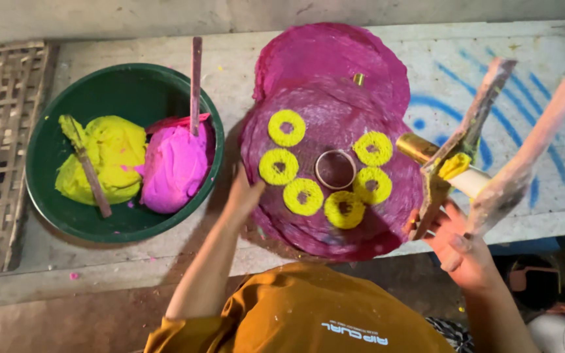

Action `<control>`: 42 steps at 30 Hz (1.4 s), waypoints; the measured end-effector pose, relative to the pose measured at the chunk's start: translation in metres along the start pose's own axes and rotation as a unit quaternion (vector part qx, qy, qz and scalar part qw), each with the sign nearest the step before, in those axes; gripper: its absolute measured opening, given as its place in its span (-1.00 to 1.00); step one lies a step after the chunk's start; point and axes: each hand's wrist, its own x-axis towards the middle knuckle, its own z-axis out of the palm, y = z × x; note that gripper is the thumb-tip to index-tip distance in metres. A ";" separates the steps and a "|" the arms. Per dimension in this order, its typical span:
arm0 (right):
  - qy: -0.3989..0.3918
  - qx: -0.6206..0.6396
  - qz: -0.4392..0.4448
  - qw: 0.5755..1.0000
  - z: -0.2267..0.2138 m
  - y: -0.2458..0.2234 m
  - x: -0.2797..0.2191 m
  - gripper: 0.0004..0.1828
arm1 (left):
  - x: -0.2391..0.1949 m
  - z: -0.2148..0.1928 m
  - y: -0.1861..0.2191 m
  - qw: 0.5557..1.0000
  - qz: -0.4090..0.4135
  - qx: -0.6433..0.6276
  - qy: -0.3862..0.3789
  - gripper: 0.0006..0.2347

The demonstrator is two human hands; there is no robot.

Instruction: The person applies dough using a handheld extruder tool to decorate round pink sheets. They use the tool to press out yellow and pink dough patterns, including circles and wavy lines, and periodically refill the extruder with colored dough from a bowl.

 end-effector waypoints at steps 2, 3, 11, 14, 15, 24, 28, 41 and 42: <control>-0.001 -0.005 0.004 1.000 0.000 0.006 0.004 0.09 | 0.044 -0.012 0.010 0.999 0.006 0.021 -0.032 -0.30; -0.004 -0.009 0.005 1.000 0.002 0.008 0.007 0.10 | 0.064 -0.016 0.021 0.995 0.029 0.091 -0.036 -0.25; -0.142 0.010 0.128 0.981 0.012 0.006 0.029 0.21 | 0.078 0.015 0.151 0.972 0.123 -0.147 -0.134 -0.35; -0.219 0.078 0.257 0.938 0.027 0.007 0.031 0.14 | 0.042 0.028 0.197 0.659 0.017 -0.650 -0.377 -0.26; -0.237 0.036 0.286 0.928 0.032 0.005 0.037 0.11 | 0.034 0.028 0.209 0.652 0.028 -0.654 -0.383 -0.26; -0.227 -0.253 0.432 0.836 -0.013 -0.083 0.113 0.01 | 0.047 0.078 0.215 0.607 0.168 -0.713 -0.307 -0.71; -0.181 -0.370 0.426 0.805 -0.011 -0.088 0.139 0.02 | 0.067 0.098 0.194 0.570 0.139 -0.777 -0.229 -0.71; -0.227 -0.528 0.305 0.760 0.035 -0.050 0.157 0.06 | 0.075 0.065 0.143 0.530 0.131 -0.810 -0.215 -0.85; -0.235 -0.519 0.306 0.762 0.035 -0.048 0.156 0.06 | 0.073 0.066 0.141 0.529 0.123 -0.814 -0.206 -0.84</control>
